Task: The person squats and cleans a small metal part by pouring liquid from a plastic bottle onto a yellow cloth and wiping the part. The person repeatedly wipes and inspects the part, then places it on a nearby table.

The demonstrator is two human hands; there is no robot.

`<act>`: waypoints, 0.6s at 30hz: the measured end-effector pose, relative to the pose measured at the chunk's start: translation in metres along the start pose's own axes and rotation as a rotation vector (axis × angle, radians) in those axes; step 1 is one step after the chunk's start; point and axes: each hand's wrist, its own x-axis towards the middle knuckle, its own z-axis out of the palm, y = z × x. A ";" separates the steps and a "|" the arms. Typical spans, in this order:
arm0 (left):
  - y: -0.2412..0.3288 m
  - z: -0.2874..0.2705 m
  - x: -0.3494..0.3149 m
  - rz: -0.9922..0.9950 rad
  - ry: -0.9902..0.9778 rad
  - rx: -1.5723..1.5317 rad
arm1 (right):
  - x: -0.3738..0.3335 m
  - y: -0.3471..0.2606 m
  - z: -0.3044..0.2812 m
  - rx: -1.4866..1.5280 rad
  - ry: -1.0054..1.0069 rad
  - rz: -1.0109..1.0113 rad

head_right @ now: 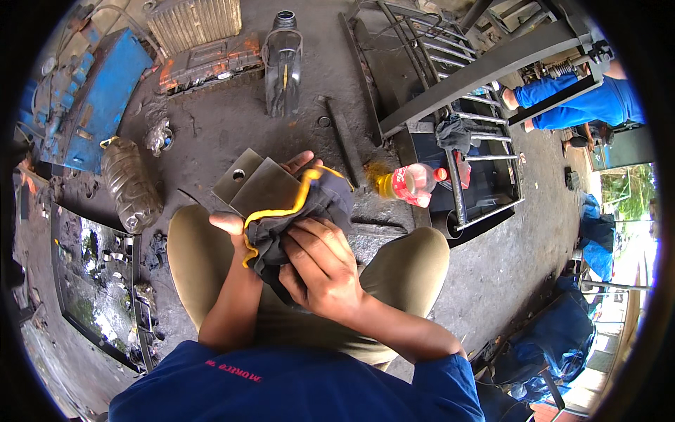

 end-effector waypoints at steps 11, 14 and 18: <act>0.000 -0.020 -0.005 -0.033 -0.263 -0.480 | 0.011 0.009 0.021 0.025 0.073 0.061; 0.002 -0.017 0.005 -0.037 -0.326 -0.596 | 0.013 0.007 0.019 0.141 -0.196 -0.253; 0.003 -0.010 0.004 -0.159 0.085 -0.172 | 0.027 0.020 0.008 0.102 0.034 0.058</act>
